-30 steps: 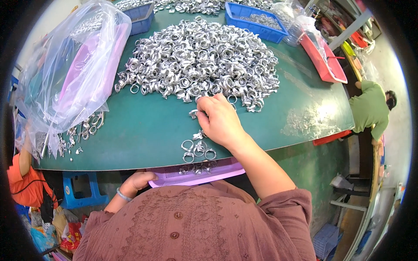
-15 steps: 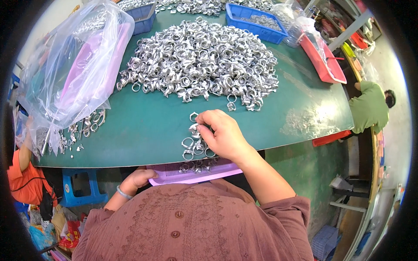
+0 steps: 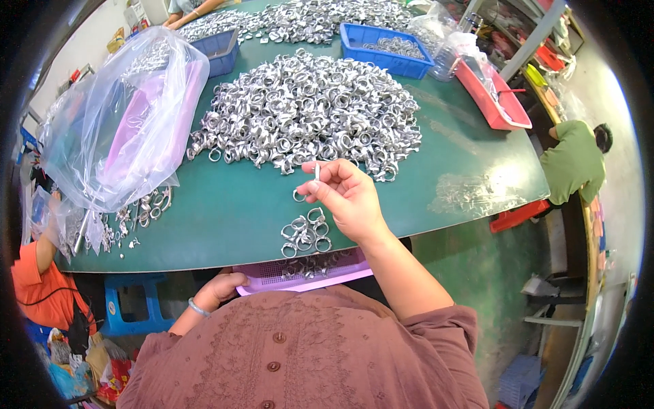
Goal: The person sorts metal rings from a pile on the workbench by hand, placing pieces into a plastic basket and arranging others on the table surface.
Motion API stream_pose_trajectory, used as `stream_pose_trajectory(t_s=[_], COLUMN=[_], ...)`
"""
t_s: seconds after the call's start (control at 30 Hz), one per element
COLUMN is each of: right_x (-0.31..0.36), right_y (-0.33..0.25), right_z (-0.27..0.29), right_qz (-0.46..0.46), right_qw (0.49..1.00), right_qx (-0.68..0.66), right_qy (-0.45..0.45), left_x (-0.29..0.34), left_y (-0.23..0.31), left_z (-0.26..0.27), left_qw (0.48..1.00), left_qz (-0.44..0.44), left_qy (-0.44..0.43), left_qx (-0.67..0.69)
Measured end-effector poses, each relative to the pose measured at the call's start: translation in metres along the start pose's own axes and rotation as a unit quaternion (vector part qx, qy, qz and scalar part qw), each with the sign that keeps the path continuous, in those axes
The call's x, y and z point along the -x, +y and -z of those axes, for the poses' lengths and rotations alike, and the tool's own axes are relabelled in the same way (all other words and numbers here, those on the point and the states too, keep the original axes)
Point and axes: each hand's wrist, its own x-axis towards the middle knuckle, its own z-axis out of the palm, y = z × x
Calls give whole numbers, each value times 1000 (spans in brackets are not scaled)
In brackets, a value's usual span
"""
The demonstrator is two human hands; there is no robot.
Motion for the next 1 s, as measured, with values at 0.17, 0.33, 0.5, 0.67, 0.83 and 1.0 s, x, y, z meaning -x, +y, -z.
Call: stream_pose_trajectory(t_s=[0.17, 0.33, 0.5, 0.67, 0.83, 1.0], right_x=[-2, -1, -1, -1, -2, -2], right_y=[-6, -7, -4, -1, 5, 4], right_z=[-1, -2, 1, -2, 2, 0], right_qz=[-6, -6, 5, 47, 103, 118], right_qw=[999, 999, 999, 997, 983, 971], right_qx=[-35, -39, -40, 25, 133, 186], right_qy=[13, 25, 31, 52, 72, 93], left_x=[7, 8, 7, 6, 6, 8], left_y=[11, 11, 7, 5, 7, 8], left_z=[-14, -17, -12, -9, -11, -12], left_qw=[999, 998, 999, 998, 998, 998], left_qz=[-5, 8, 7, 9, 11, 15], left_qy=[26, 45, 30, 43, 41, 39], left_qx=[23, 38, 45, 36, 39, 49])
